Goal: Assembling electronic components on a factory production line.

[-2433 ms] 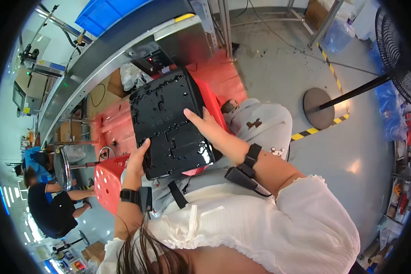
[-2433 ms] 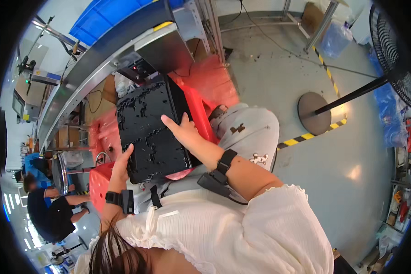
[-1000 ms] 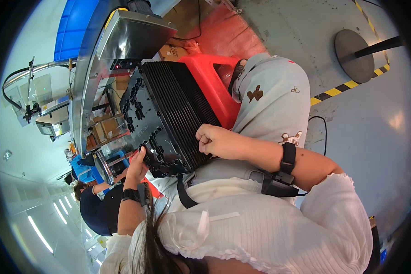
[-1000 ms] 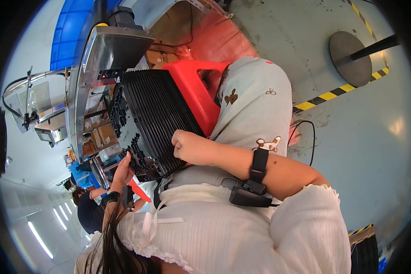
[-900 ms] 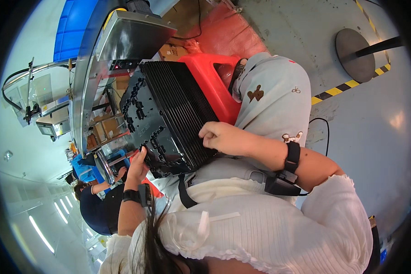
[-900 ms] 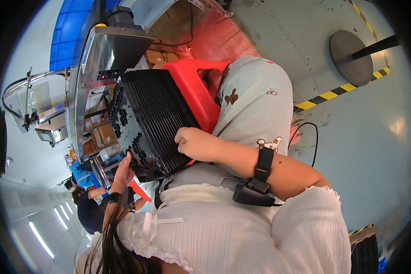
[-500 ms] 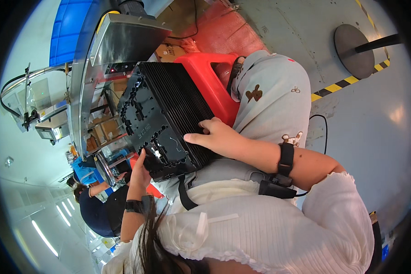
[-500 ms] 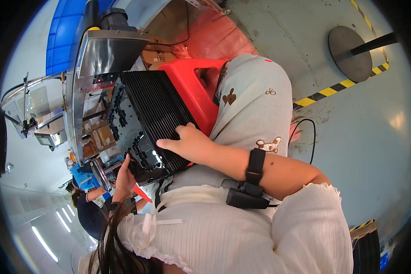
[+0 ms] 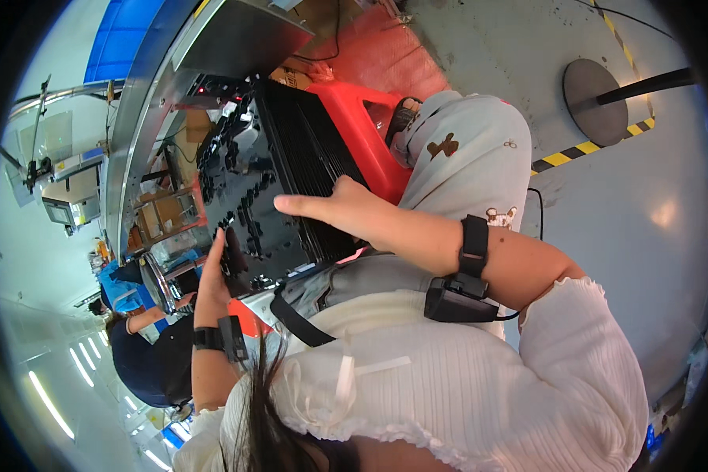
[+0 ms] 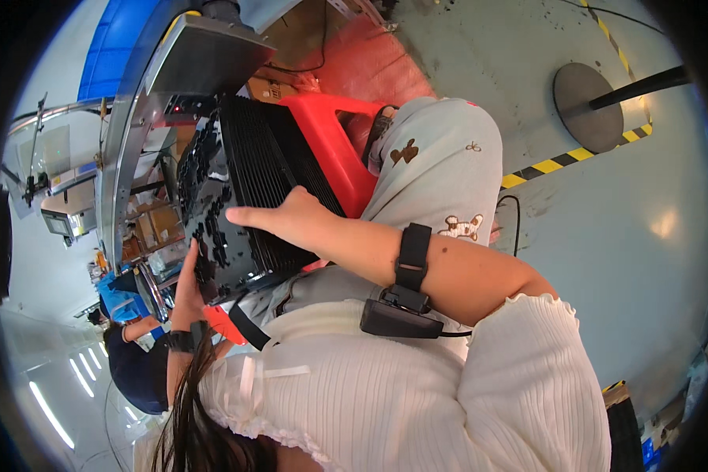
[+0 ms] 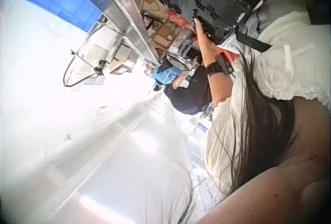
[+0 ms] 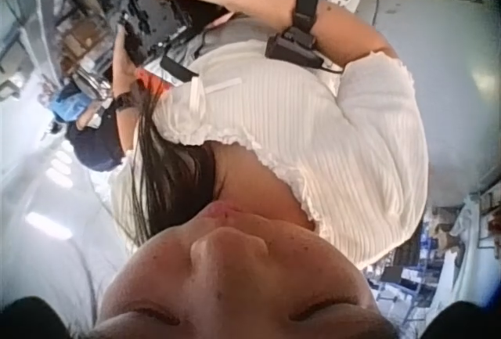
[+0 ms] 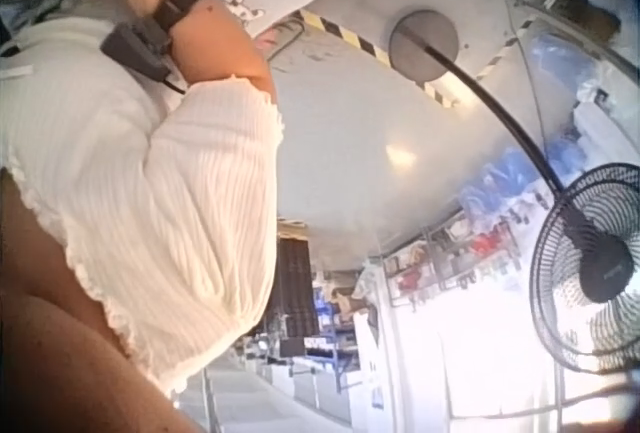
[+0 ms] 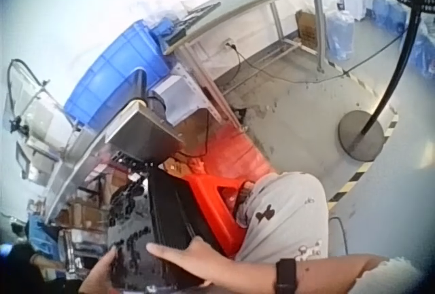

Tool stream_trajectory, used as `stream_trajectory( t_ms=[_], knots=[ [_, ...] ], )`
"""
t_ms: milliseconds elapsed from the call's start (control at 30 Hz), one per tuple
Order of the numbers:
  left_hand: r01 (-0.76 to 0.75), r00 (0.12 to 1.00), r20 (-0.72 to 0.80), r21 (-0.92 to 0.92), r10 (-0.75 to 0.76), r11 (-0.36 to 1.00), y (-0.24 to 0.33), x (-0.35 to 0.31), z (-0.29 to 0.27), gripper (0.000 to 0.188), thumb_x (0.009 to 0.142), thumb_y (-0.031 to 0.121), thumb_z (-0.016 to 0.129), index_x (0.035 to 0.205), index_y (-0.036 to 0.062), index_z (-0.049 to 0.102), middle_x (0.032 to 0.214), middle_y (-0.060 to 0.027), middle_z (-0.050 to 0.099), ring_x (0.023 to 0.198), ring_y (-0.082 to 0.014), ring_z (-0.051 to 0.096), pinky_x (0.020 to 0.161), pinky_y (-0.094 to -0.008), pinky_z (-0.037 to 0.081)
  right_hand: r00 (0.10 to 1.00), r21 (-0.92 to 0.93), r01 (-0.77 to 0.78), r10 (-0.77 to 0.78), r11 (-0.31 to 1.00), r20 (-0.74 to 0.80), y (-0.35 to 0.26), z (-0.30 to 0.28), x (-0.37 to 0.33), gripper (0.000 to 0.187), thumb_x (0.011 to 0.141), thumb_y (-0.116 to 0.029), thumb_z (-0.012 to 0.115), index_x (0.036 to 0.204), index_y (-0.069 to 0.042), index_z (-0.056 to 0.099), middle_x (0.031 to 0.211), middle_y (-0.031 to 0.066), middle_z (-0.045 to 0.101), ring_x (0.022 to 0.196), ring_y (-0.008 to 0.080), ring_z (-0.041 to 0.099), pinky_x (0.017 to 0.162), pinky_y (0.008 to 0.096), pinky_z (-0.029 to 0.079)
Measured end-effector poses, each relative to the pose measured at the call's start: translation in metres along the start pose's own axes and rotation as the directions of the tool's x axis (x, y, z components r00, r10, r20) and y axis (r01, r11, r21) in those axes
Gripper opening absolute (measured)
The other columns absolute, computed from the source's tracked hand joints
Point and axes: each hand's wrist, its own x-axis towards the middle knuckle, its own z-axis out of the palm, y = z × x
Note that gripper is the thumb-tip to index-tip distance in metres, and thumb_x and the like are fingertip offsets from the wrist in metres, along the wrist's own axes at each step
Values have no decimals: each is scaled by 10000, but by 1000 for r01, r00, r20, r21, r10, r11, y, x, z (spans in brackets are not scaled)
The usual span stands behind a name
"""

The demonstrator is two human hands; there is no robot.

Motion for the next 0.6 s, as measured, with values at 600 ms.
stream_trajectory(
  t_ms=[600],
  knots=[
    [10, 915, 372, -409, 157, 913, 18, 34, -38, 380, 861, 329, 649, 1163, 104, 600, 1110, -74, 641, 997, -206, 611, 866, -357, 500, 993, 24, -101, 100, 995, 62, -76, 40, -33, 440, 704, -373, 697, 1012, -70, 613, 940, 79, 622, 865, 250, 603, 797, 489, 466]
  ],
)
